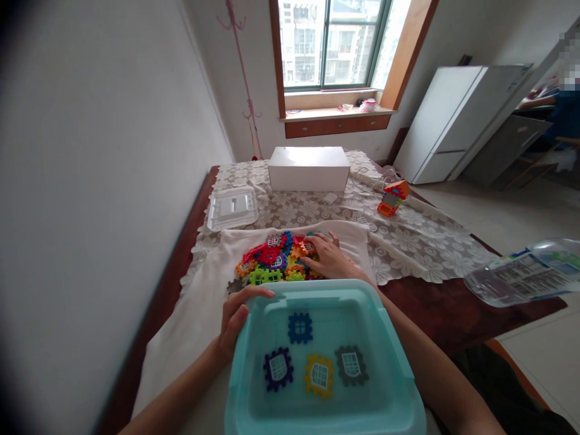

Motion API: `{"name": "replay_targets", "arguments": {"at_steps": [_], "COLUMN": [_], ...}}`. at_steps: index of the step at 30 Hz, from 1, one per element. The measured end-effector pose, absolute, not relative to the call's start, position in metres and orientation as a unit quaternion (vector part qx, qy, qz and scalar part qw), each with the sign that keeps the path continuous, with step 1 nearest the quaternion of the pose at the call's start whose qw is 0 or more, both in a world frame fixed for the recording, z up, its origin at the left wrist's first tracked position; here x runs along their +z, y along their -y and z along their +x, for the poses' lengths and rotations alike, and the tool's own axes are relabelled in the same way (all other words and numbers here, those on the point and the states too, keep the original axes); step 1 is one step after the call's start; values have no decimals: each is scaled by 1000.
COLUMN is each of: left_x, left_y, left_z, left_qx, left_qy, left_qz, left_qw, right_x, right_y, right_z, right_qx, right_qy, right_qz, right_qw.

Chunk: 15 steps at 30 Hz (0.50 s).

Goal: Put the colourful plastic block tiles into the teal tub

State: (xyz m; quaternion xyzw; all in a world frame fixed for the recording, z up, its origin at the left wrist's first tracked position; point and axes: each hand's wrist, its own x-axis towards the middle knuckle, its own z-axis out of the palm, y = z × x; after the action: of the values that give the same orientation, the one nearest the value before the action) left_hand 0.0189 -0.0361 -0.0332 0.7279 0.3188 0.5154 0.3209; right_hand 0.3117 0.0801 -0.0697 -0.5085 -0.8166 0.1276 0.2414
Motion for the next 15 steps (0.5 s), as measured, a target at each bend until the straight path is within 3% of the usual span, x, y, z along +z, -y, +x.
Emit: {"name": "replay_targets", "arguments": {"at_steps": [5, 15], "left_x": [-34, -30], "left_y": [36, 35], "left_z": [19, 21], "left_qx": [519, 513], "left_qy": [-318, -324], "left_qz": [723, 722], "left_qw": [326, 333], "right_x": [-74, -65], "right_y": [-86, -76], "right_z": [316, 313], "right_qx": [140, 126], "right_qy": [809, 837], "right_qz": [-502, -491], "right_qw": [270, 207]}}
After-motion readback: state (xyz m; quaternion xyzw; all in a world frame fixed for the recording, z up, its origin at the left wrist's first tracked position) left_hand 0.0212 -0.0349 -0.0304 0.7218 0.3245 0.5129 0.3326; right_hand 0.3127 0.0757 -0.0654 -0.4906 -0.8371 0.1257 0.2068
